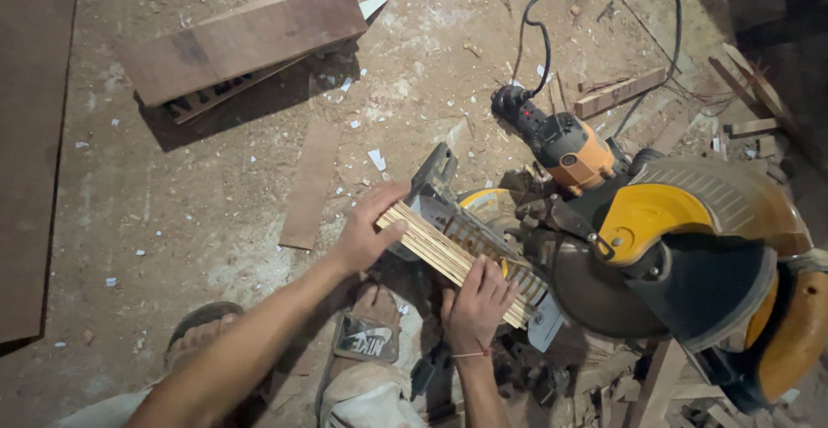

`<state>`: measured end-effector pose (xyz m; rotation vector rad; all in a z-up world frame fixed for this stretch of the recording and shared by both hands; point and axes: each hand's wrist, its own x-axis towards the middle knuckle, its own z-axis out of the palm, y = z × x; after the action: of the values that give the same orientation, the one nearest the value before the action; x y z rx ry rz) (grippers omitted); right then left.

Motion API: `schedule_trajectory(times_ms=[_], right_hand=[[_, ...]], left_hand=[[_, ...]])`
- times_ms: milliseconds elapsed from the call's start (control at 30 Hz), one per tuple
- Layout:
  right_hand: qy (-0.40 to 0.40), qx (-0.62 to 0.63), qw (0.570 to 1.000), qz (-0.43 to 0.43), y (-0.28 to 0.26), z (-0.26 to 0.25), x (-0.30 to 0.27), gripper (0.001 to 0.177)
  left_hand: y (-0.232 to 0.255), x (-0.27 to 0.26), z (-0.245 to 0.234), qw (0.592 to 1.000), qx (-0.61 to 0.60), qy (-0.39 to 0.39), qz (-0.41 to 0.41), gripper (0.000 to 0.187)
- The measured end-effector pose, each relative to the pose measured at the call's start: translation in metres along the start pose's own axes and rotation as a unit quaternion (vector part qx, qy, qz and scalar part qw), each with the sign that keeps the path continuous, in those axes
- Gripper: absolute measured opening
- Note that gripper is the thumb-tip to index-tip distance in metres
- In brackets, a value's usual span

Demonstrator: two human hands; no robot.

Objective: The person cuts wood strips using a miter saw on the floor, handling small pieces of wood and positioning them against the saw fence.

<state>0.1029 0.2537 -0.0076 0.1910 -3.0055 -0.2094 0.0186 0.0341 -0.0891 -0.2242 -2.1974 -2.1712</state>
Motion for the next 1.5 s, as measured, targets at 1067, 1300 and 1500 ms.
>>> schedule_trajectory(times_ms=[1067, 1300, 1500], right_hand=[[0.252, 0.634, 0.503, 0.531, 0.006, 0.059, -0.069, 0.052], [0.248, 0.663, 0.454, 0.542, 0.072, 0.096, -0.048, 0.067], [0.262, 0.536, 0.648, 0.473, 0.084, 0.092, -0.082, 0.074]], left_hand=[[0.005, 0.032, 0.04, 0.987, -0.018, 0.045, -0.152, 0.029], [0.005, 0.035, 0.057, 0.993, 0.01, 0.072, -0.097, 0.035], [-0.006, 0.027, 0.054, 0.989, -0.018, 0.044, -0.139, 0.034]])
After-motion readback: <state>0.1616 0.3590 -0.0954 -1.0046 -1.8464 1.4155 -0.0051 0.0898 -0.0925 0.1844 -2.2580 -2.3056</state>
